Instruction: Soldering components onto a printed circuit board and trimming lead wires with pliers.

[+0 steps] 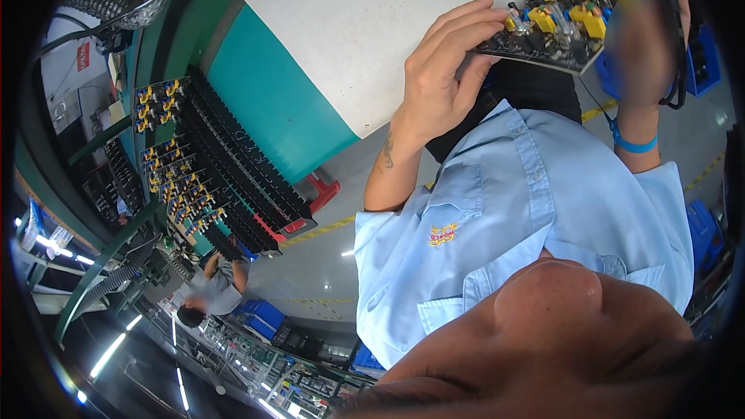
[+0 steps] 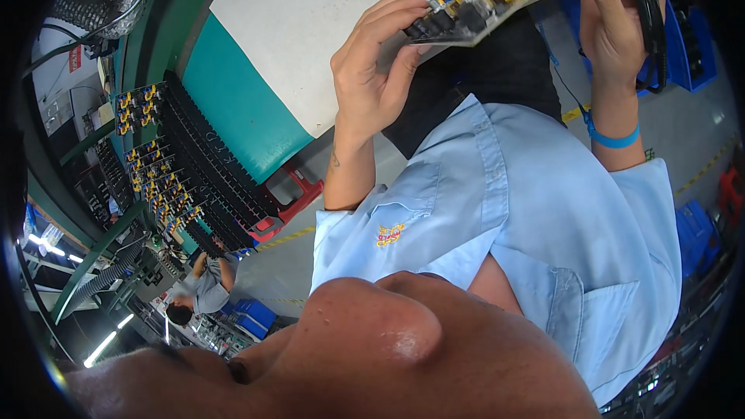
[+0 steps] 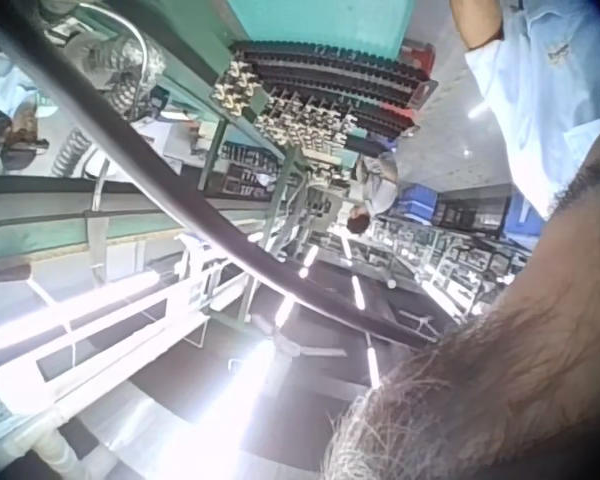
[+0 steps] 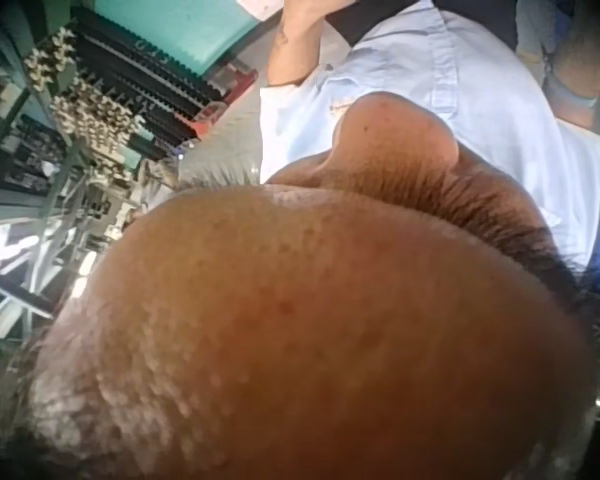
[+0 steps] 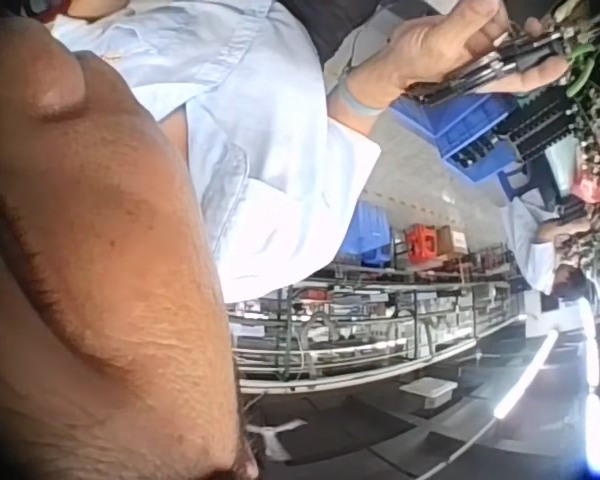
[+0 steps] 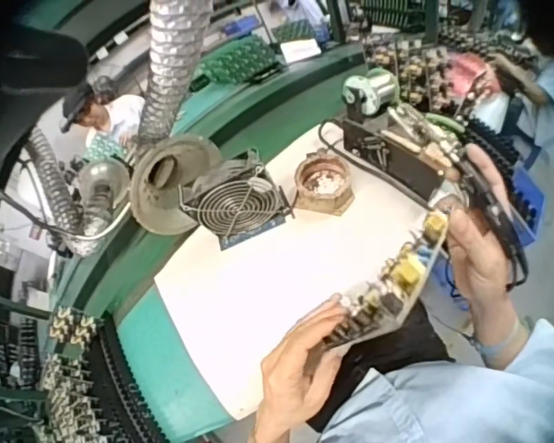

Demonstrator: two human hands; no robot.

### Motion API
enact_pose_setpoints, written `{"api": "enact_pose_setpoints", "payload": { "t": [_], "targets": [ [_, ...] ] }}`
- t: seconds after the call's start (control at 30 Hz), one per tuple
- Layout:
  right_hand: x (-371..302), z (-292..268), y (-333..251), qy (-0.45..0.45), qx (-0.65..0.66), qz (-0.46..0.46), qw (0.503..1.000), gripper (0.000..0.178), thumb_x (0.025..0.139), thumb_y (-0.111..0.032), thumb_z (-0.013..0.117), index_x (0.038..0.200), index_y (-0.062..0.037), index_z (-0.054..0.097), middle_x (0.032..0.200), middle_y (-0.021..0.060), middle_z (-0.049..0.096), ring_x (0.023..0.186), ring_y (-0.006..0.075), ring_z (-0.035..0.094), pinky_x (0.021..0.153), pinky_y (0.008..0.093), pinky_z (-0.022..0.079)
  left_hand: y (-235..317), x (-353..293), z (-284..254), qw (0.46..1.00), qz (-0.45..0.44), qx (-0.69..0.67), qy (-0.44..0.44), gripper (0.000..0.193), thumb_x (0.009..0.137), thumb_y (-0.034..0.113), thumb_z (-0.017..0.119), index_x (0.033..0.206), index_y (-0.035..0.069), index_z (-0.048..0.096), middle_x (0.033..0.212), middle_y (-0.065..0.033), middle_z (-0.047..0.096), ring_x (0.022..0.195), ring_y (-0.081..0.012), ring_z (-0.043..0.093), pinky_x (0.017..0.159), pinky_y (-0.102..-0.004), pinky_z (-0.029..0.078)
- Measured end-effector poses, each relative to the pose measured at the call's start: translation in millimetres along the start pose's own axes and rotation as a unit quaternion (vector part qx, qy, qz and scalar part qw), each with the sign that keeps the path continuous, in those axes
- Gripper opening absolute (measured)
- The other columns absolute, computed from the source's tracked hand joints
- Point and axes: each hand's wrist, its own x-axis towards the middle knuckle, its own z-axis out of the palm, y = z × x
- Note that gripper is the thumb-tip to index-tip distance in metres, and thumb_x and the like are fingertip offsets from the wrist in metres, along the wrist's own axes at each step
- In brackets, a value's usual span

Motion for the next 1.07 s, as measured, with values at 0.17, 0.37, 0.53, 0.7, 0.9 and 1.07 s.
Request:
{"api": "enact_pose_setpoints", "payload": {
  "t": [0.17,0.37,0.53,0.7,0.9,1.07],
  "targets": [
    [14.9,11.8,-1.5,0.038,-0.101,0.031,0.994,0.074,0.088,-0.009,0.071,0.150,0.0003,0.032,0.132,0.0155,0.050,0.107,0.0202,0.055,0.097,0.0313,0.047,20.6,7.8,-2.1,0.983,-0.140,-0.113,0.031,0.032,0.084,-0.005,0.065,0.116,-0.006,0.061,0.111,-0.0152,0.068,0.098,-0.0252,0.067,0.083,-0.0295,0.057],
    [0.9,14.6,1.6,-0.044,-0.231,-0.044,0.971,0.069,0.087,-0.009,0.071,0.147,-0.0032,0.037,0.141,0.0196,0.048,0.121,0.0319,0.055,0.105,0.0453,0.044,13.5,26.4,-22.4,0.908,-0.330,-0.254,0.045,0.029,0.094,0.001,0.062,0.120,-0.008,0.056,0.104,-0.0174,0.068,0.084,-0.0174,0.066,0.066,-0.0243,0.059],
    [-21.8,27.3,-4.3,-0.212,-0.204,-0.085,0.952,0.049,0.073,0.006,0.072,0.120,0.0036,0.060,0.108,0.0177,0.066,0.100,0.0337,0.062,0.095,0.0448,0.049,-16.7,26.2,-29.0,0.863,-0.378,-0.328,0.066,0.029,0.095,0.002,0.061,0.121,-0.009,0.054,0.102,-0.0162,0.067,0.077,-0.0154,0.064,0.060,-0.0237,0.058],
    [-27.7,21.7,14.9,-0.302,-0.110,-0.090,0.942,0.044,0.066,0.009,0.069,0.110,0.0054,0.066,0.096,0.0148,0.069,0.089,0.0303,0.064,0.091,0.0401,0.053,-28.9,33.9,-20.2,0.856,-0.375,-0.345,0.082,0.029,0.094,0.002,0.061,0.120,-0.009,0.054,0.101,-0.0152,0.066,0.075,-0.0150,0.063,0.057,-0.0236,0.057],
    [-25.4,14.4,27.2,-0.323,-0.104,-0.069,0.938,0.045,0.065,0.009,0.069,0.110,0.0058,0.066,0.096,0.0149,0.069,0.089,0.0311,0.064,0.095,0.0464,0.052,-39.3,37.5,-11.3,0.836,-0.379,-0.382,0.106,0.029,0.093,0.001,0.062,0.119,-0.009,0.054,0.100,-0.0150,0.064,0.074,-0.0143,0.062,0.055,-0.0226,0.056],
    [-23.9,18.3,23.5,-0.331,-0.109,-0.058,0.935,0.045,0.066,0.008,0.069,0.110,0.0056,0.066,0.096,0.0153,0.070,0.089,0.0313,0.064,0.097,0.0481,0.052,-38.9,37.8,-15.9,0.830,-0.376,-0.398,0.105,0.028,0.093,0.001,0.062,0.118,-0.009,0.055,0.099,-0.0145,0.064,0.075,-0.0139,0.061,0.054,-0.0218,0.055]
  ]
}}
